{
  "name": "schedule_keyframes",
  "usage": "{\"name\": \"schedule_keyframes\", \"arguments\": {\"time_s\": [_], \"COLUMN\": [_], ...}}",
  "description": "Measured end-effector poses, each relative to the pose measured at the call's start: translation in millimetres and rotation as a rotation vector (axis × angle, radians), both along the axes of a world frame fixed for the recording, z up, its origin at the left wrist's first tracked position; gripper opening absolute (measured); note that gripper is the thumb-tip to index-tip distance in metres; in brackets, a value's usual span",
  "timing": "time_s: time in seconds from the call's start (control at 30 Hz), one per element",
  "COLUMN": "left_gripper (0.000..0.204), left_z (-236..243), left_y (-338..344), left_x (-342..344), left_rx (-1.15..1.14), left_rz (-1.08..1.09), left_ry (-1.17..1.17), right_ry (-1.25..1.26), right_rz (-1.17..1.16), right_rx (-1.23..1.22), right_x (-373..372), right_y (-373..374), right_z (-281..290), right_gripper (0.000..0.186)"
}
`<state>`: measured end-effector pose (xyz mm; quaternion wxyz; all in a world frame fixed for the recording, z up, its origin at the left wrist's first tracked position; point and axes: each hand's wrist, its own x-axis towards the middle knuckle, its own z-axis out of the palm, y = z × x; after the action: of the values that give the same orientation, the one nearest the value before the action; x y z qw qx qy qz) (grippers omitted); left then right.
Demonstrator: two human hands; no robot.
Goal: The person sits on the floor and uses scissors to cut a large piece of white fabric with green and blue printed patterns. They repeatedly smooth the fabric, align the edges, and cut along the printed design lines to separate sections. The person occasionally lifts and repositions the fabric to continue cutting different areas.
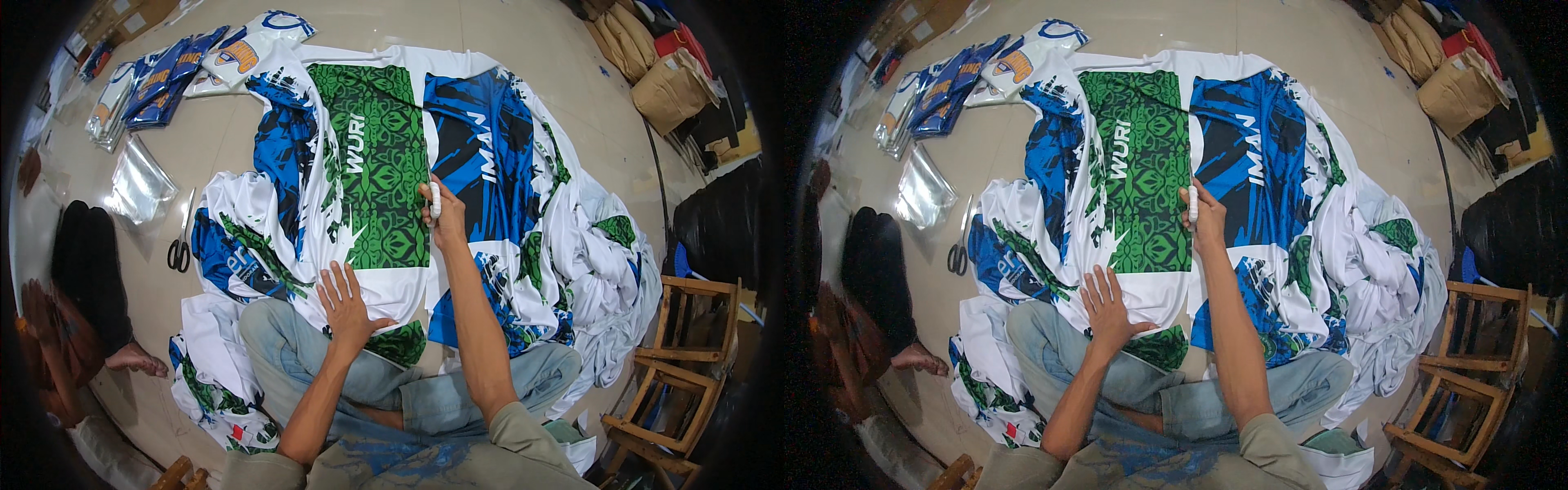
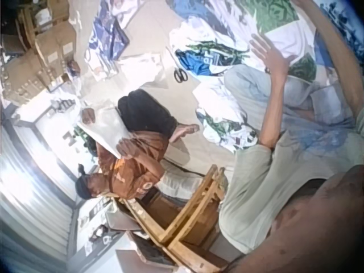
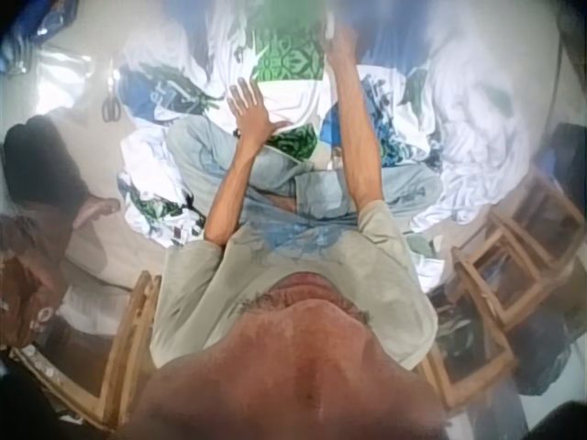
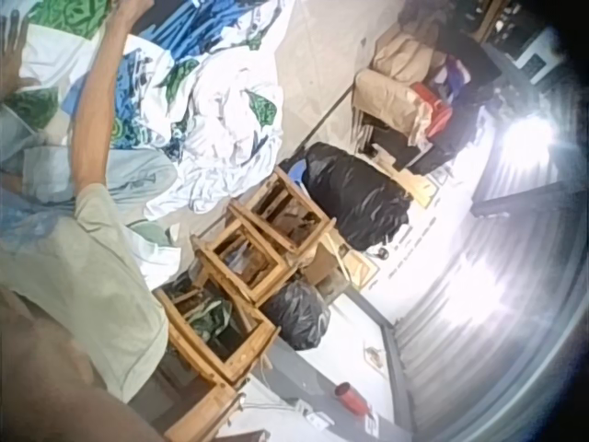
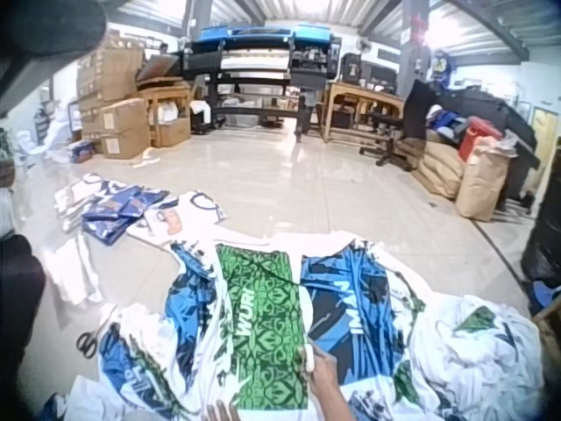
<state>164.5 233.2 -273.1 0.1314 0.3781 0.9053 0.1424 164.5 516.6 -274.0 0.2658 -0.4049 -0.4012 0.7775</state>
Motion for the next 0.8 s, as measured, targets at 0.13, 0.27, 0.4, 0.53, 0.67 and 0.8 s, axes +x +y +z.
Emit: {"name": "schedule_keyframes", "arguments": {"time_s": [0.13,0.27,0.4,0.53,0.67,0.8], "left_gripper": [0.155,0.154,0.153,0.151,0.151,0.152], "left_z": [0.0,-0.2,4.3,6.2,6.1,7.0], "left_y": [-0.1,-1.2,1.2,2.0,2.2,2.3], "left_x": [-0.4,-0.8,-0.6,-0.4,-0.8,-1.7], "left_rx": [-0.009,0.009,-0.003,0.002,0.0,-0.017], "left_rz": [0.009,0.004,0.007,0.014,0.013,0.001], "left_ry": [0.001,-0.004,-0.018,-0.029,-0.024,-0.009], "right_ry": [-0.005,0.011,-0.015,-0.004,0.013,-0.007], "right_rz": [0.014,-0.011,0.013,0.031,0.024,0.02], "right_rx": [0.002,-0.048,0.005,0.019,0.004,0.02], "right_x": [-0.6,-4.1,-13.0,-18.9,-18.7,-24.0], "right_y": [-4.1,-0.6,10.3,17.8,18.1,18.6], "right_z": [3.6,14.8,13.9,6.3,3.7,10.3], "right_gripper": [0.053,0.058,0.057,0.056,0.055,0.055]}}
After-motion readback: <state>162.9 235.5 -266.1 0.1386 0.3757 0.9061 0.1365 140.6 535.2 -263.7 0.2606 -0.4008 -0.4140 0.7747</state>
